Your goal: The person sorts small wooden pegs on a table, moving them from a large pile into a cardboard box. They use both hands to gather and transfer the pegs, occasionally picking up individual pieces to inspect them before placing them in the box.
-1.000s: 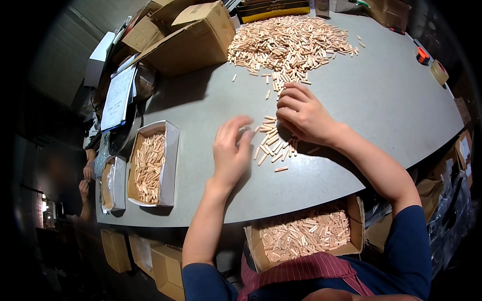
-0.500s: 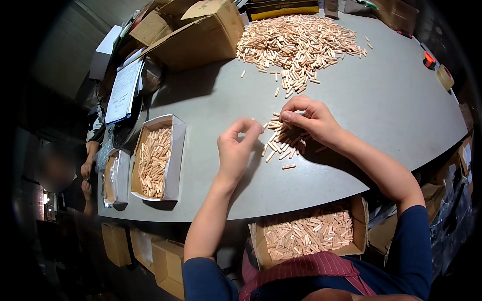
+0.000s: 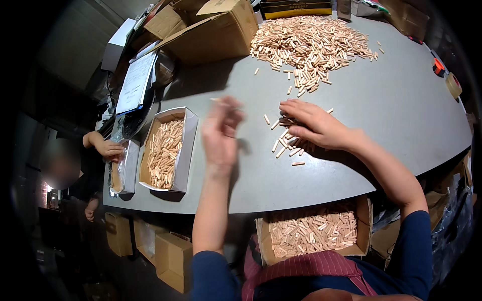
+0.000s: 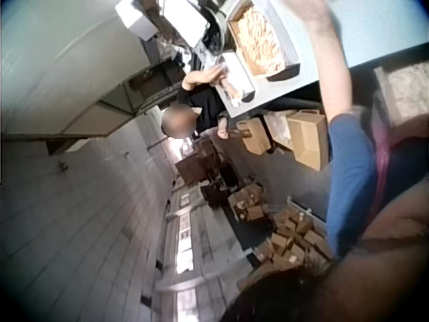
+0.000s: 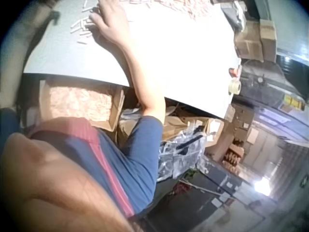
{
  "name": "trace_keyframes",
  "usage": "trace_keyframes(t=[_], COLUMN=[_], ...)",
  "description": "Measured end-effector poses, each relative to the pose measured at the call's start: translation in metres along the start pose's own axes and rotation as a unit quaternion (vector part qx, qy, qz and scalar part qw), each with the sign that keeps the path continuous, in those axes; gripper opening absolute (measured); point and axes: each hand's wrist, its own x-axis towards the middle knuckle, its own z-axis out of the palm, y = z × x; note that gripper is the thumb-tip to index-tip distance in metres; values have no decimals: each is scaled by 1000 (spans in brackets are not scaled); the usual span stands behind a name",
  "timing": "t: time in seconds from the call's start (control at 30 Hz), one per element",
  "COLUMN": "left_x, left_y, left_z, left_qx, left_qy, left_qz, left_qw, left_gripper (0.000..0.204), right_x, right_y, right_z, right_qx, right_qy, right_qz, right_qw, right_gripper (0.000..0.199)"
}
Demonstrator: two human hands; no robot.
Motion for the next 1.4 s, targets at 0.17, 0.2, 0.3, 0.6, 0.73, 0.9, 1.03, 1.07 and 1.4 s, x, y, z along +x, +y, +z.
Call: trace_keyframes(t=[0.17,0.2,0.3,0.6,0.73,0.9,1.03,1.07,1.4], left_x=[13,13,11,-17,-35,-49,-47,-47,-49], left_y=[47,43,23,-42,-49,-46,-51,-50,-37], left_z=[-78,-82,-50,14,29,49,41,40,49], left_qx=[-386,-359,-108,566,598,661,658,659,685], left_qy=[-33,-24,17,-263,-334,-409,-380,-366,-432], left_qz=[92,85,10,148,143,198,169,157,174], left_qw=[917,929,994,767,715,597,627,639,560], left_gripper=[50,51,52,50,59,67,72,73,70], right_x=[1,3,-5,-6,-4,0,-1,-1,-4], right_y=[-24,-26,-9,54,45,3,7,10,30], right_z=[-14,-19,-19,-46,-29,-18,-19,-25,-27], right_qx=[-36,23,177,423,495,527,500,486,459], right_qy=[-204,-210,-125,228,174,68,53,69,148], right_qz=[-3,8,50,332,298,296,310,316,309], right_qw=[978,977,975,812,797,794,807,812,819], right_gripper=[63,56,38,55,48,59,59,58,47])
